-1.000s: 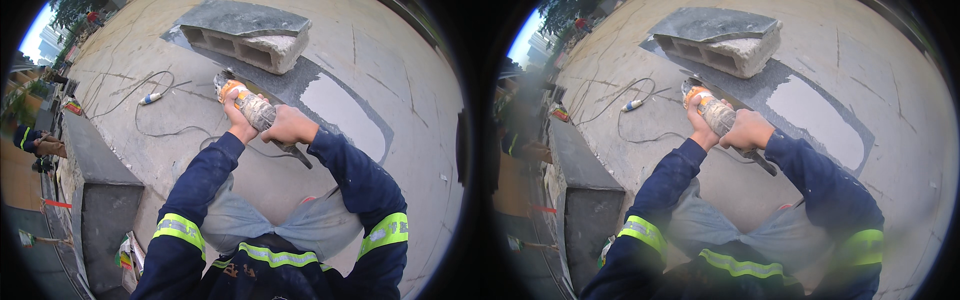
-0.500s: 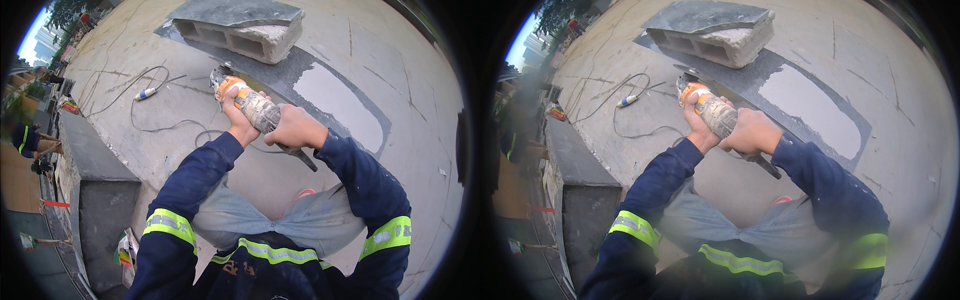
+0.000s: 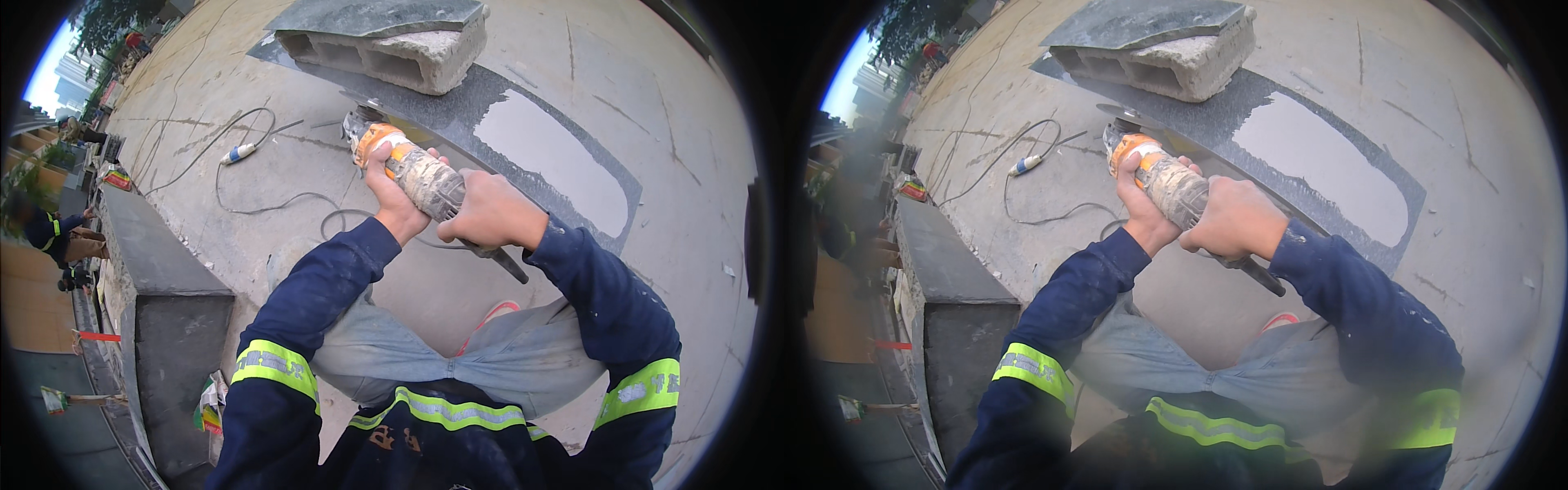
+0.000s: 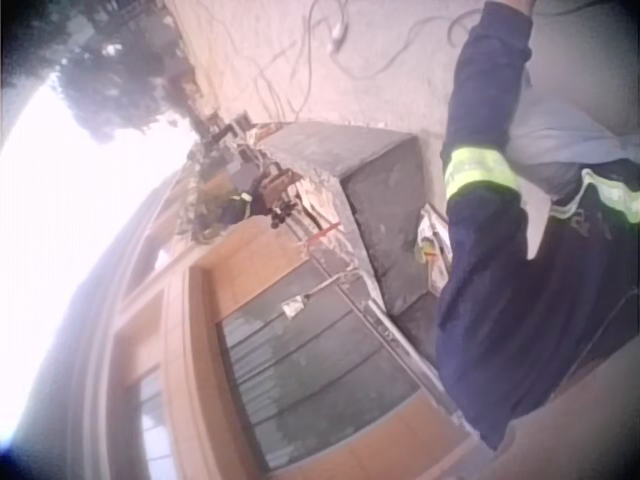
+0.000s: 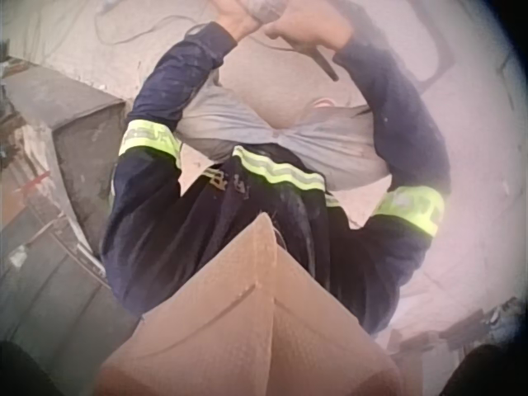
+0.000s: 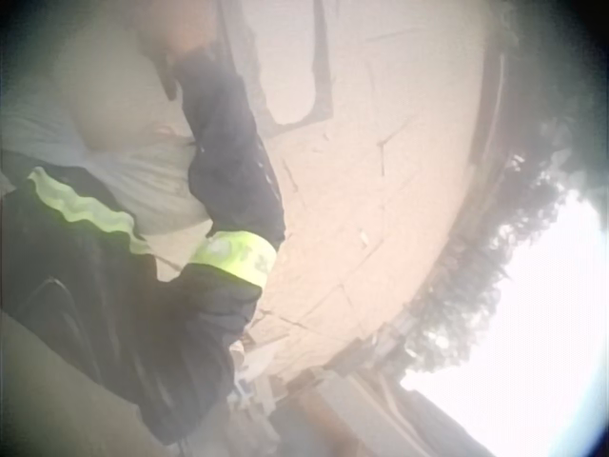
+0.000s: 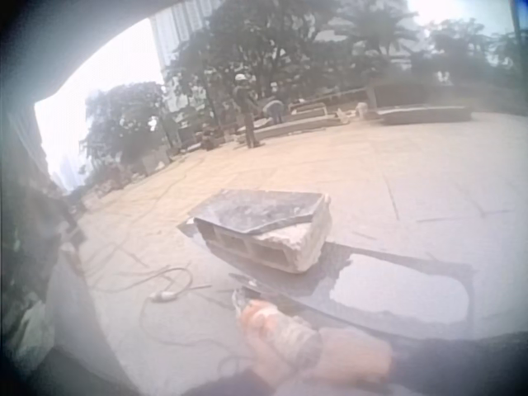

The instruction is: The person uses an angle grinder to grind the surface of a dark stone slab resting on a hollow concrete block. The person repeatedly moves the grinder across the slab, creating dust and a visible ground area.

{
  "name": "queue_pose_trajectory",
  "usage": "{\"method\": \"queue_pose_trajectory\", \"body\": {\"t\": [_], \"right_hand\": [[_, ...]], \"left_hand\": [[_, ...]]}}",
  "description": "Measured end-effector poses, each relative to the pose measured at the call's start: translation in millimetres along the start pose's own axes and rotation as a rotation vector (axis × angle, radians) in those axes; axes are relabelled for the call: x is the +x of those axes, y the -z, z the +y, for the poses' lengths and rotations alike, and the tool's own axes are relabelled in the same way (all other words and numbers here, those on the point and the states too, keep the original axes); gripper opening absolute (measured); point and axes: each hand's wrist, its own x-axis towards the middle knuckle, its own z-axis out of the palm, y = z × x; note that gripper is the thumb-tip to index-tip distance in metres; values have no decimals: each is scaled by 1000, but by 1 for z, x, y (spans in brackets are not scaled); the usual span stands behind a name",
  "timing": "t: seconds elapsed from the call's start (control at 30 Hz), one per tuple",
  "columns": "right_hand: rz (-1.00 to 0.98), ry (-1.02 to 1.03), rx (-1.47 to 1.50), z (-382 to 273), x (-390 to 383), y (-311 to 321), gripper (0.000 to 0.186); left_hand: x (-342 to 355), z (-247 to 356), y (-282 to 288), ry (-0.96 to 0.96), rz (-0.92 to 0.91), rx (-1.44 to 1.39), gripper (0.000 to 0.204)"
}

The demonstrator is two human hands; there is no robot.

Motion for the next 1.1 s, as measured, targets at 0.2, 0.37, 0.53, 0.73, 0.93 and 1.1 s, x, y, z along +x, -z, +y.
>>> {"method": "queue_pose_trajectory", "body": {"t": [0.2,0.37,0.53,0.73,0.93,1.1], "right_hand": [[-17,-7,0,2,-5,2,59],[-35,-21,16,2,-9,3,61],[-7,-24,15,3,-15,1,60],[-38,-48,39,-2,-22,6,59],[-44,-56,19,-1,-20,6,60],[-52,-53,16,-2,-13,6,61]], "left_hand": [[-3,-4,-1,3,19,4,54],[-4,-7,-1,1,12,8,54],[-8,-10,-2,16,30,-19,60],[-11,-12,-2,24,14,-21,61],[-9,-13,-1,4,18,-2,62],[-5,-9,0,10,8,-2,61]]}}
